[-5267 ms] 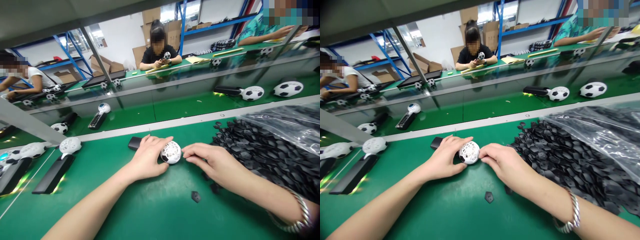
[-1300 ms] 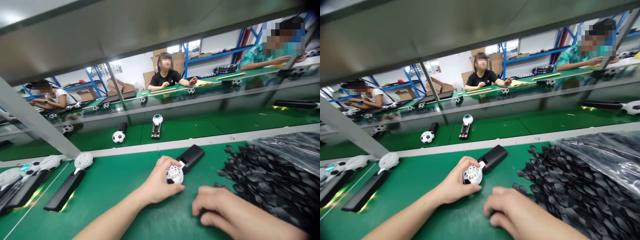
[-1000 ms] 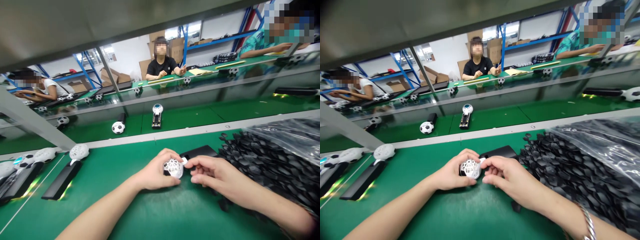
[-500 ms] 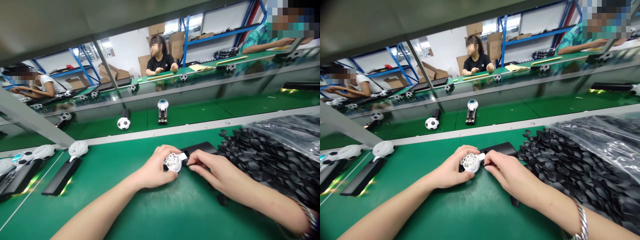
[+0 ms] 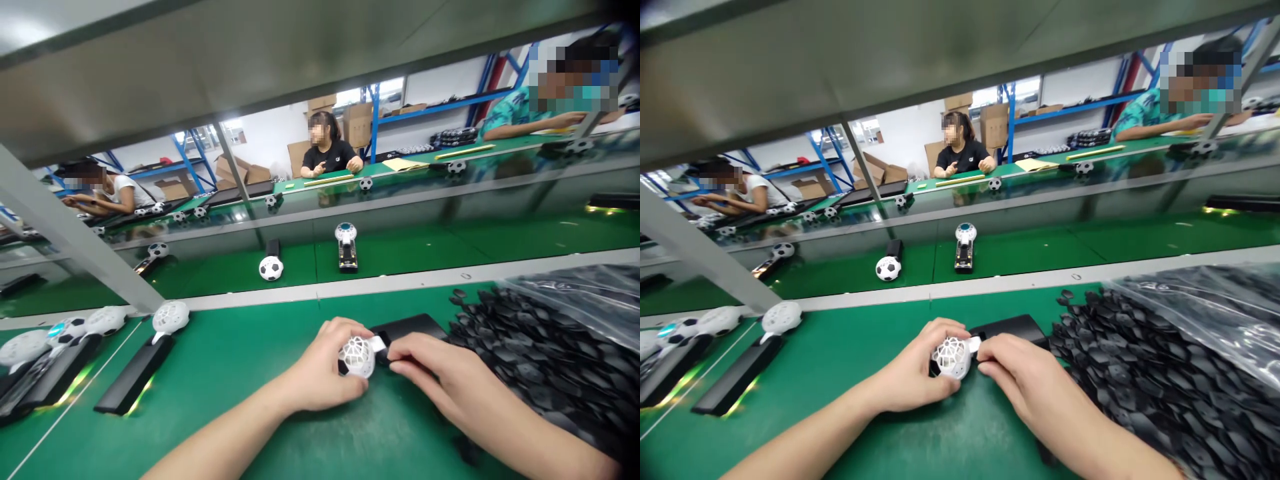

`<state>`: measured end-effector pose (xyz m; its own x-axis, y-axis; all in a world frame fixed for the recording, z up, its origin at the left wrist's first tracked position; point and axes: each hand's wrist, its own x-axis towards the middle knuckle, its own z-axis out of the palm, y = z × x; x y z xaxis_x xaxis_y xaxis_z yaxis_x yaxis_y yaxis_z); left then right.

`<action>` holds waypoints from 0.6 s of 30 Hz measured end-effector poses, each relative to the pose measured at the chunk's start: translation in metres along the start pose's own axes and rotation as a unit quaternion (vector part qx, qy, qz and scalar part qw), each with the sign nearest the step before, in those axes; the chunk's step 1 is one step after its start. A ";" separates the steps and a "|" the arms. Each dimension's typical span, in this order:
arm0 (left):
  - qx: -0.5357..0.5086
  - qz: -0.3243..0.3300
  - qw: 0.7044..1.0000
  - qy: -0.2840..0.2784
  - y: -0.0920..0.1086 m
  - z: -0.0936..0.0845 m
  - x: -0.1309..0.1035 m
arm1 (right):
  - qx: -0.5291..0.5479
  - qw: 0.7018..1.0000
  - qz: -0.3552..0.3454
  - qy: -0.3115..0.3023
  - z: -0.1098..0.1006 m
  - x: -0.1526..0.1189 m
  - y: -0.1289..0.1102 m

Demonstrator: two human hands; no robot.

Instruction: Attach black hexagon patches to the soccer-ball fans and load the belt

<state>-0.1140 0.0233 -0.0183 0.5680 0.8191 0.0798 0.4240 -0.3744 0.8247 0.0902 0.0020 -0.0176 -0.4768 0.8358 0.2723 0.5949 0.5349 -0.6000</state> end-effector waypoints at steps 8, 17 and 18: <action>0.005 0.005 1.000 0.012 -0.001 0.003 0.002 | 0.037 0.998 0.036 -0.038 0.000 0.003 -0.003; -0.014 0.000 0.999 0.050 -0.012 -0.003 0.009 | -0.003 0.997 -0.017 -0.072 0.007 -0.004 -0.006; -0.013 -0.003 0.999 0.052 -0.013 -0.003 0.010 | -0.026 0.997 -0.031 -0.071 0.013 -0.005 -0.007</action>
<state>-0.1165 0.0378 -0.0266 0.4888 0.8624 0.1317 0.4073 -0.3592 0.8397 0.0800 -0.0072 -0.0241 -0.5988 0.7765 0.1960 0.5918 0.5939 -0.5451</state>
